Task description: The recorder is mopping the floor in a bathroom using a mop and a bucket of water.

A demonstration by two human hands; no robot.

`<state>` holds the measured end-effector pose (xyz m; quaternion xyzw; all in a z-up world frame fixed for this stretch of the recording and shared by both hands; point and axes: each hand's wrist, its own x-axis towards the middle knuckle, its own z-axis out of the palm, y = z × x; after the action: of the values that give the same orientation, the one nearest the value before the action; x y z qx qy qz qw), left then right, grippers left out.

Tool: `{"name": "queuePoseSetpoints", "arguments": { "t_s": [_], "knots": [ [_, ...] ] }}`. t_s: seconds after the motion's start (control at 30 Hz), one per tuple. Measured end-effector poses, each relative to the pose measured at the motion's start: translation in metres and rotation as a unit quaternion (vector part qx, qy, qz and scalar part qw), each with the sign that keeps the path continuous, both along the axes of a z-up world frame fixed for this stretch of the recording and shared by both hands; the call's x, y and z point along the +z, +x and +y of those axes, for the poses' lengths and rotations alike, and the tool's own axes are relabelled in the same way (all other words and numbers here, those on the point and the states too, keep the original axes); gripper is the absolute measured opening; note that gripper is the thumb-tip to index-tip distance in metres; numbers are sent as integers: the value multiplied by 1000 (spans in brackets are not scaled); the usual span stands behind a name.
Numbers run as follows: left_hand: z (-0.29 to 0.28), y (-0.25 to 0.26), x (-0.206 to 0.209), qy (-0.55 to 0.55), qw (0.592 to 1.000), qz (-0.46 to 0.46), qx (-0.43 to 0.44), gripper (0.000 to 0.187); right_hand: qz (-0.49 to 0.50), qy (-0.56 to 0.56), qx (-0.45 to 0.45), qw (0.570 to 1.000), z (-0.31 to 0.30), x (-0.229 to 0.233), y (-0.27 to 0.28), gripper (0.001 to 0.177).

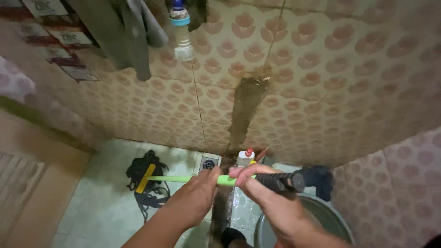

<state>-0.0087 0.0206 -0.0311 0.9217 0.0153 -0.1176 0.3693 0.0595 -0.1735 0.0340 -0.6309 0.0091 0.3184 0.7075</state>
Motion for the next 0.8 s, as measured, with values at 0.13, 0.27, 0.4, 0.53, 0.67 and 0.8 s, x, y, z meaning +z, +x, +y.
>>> {"name": "queuePoseSetpoints", "arguments": {
  "t_s": [0.13, 0.27, 0.4, 0.53, 0.67, 0.8],
  "knots": [
    [24, -11, 19, 19, 991, 129, 10, 30, -70, -34, 82, 994, 20, -19, -14, 13],
    [59, -26, 8, 31, 989, 145, 18, 28, -13, -2, 60, 998, 56, -21, -32, 12],
    [93, -35, -1, 73, 989, 128, 6, 25, -67, -31, 128, 989, 87, -22, -41, 14],
    [121, -42, 3, 62, 991, 114, 15, 24, -62, -59, 147, 985, 110, -27, -47, 17],
    [153, -45, -2, 51, 991, 122, -12, 22, -109, -52, 154, 981, 138, -13, -52, 17],
    [179, -52, -4, 25, 996, 79, -14, 21, -126, -59, 151, 979, 161, -7, -62, 18]
  ]
}}
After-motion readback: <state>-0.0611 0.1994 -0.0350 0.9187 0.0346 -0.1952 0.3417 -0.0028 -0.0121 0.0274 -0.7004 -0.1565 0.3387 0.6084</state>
